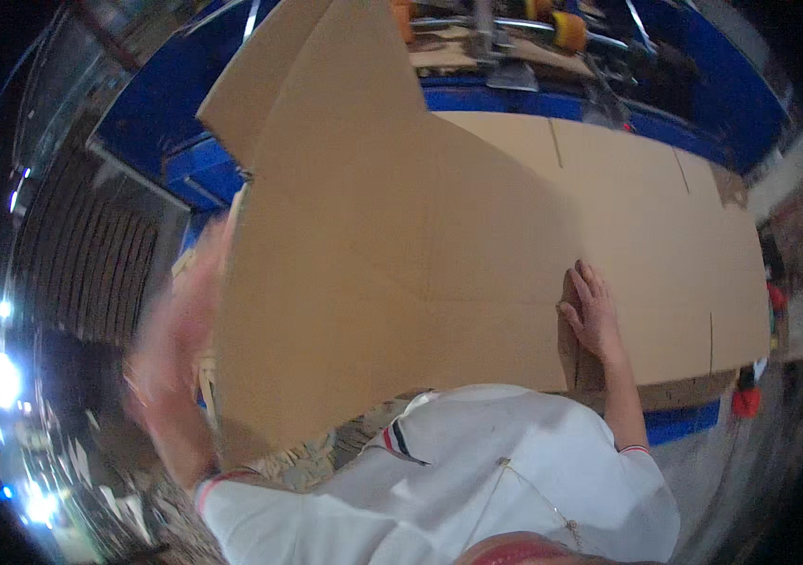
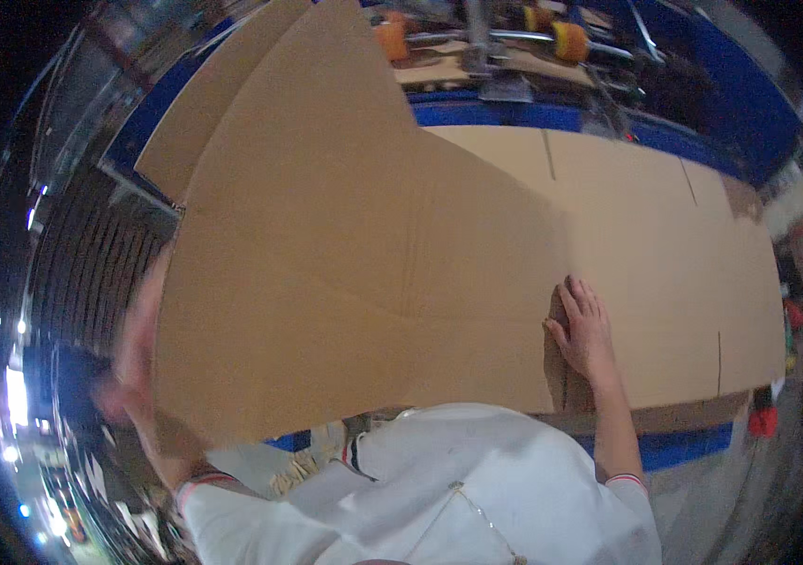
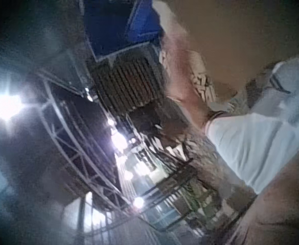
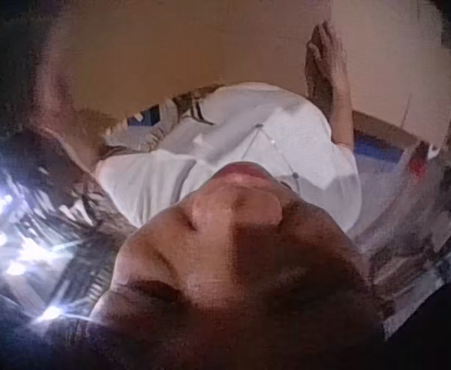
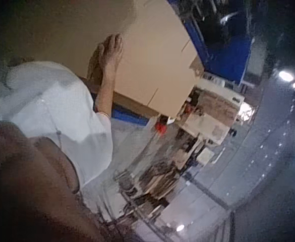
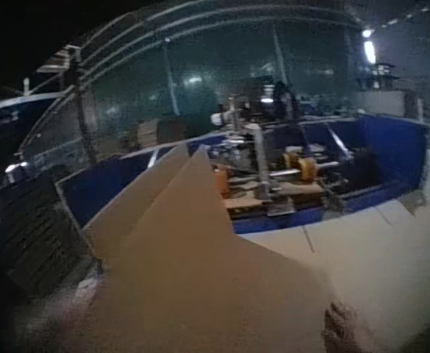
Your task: The person repeatedly picks up flat cardboard sheets from a conveyor and stacks them by hand on a growing pile. The person aligns each sheet before placing it down.
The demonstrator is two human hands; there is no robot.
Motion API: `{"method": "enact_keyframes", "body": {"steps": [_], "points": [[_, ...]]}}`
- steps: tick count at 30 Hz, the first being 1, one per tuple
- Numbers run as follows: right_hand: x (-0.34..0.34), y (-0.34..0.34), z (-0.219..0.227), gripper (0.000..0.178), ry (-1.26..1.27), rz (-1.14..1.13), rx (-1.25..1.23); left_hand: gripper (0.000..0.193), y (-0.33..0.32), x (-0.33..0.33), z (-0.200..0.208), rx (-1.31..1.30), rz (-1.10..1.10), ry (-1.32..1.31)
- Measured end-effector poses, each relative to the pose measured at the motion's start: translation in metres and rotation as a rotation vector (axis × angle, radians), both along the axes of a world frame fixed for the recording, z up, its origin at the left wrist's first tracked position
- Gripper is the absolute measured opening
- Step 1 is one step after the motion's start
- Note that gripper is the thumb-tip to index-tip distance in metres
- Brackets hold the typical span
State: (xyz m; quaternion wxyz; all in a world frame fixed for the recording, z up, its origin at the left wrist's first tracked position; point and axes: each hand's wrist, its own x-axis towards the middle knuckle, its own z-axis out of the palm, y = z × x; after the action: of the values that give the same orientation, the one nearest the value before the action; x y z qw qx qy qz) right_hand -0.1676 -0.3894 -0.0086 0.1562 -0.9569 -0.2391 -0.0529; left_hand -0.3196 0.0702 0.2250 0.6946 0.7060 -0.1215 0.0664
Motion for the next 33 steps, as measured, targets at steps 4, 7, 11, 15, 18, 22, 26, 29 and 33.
{"method": "enact_keyframes", "body": {"steps": [4, 7, 11, 15, 18, 22, 26, 29, 33], "points": [[-0.043, -0.104, -0.041, 0.058, -0.054, -0.526, 0.232, 0.054, -0.037, -0.034, -0.147, 0.168, 0.427, 0.256], [-0.07, -0.216, -0.067, 0.06, -0.111, -1.138, 0.198, 0.054, -0.002, -0.045, -0.149, 0.279, 0.752, 0.196], [-0.13, -0.384, -0.111, 0.052, -0.332, -1.237, 1.63, 0.051, 0.057, -0.014, -0.099, 0.242, 0.864, 0.019], [-0.138, -0.345, -0.099, 0.041, -0.105, -0.854, 1.818, 0.032, 0.11, -0.012, -0.077, 0.357, 0.917, 0.025], [-0.113, -0.273, -0.075, 0.039, -0.385, -1.095, 1.941, 0.021, 0.104, 0.008, -0.11, 0.507, 1.003, -0.079], [-0.104, -0.116, 0.063, 0.037, -0.627, -0.85, 1.799, 0.017, 0.099, 0.024, -0.155, 0.442, 0.987, -0.167], [-0.052, -0.086, 0.027, 0.029, -0.791, -0.375, 0.906, 0.018, 0.065, 0.036, -0.183, 0.402, 0.957, -0.227], [-0.016, -0.063, 0.065, 0.037, -0.727, -0.178, 0.648, 0.026, 0.045, 0.044, -0.221, 0.566, 0.825, -0.122], [-0.017, -0.044, 0.064, 0.044, -0.674, -0.117, 0.552, 0.066, -0.056, 0.072, -0.19, 0.883, 0.422, -0.329]]}}
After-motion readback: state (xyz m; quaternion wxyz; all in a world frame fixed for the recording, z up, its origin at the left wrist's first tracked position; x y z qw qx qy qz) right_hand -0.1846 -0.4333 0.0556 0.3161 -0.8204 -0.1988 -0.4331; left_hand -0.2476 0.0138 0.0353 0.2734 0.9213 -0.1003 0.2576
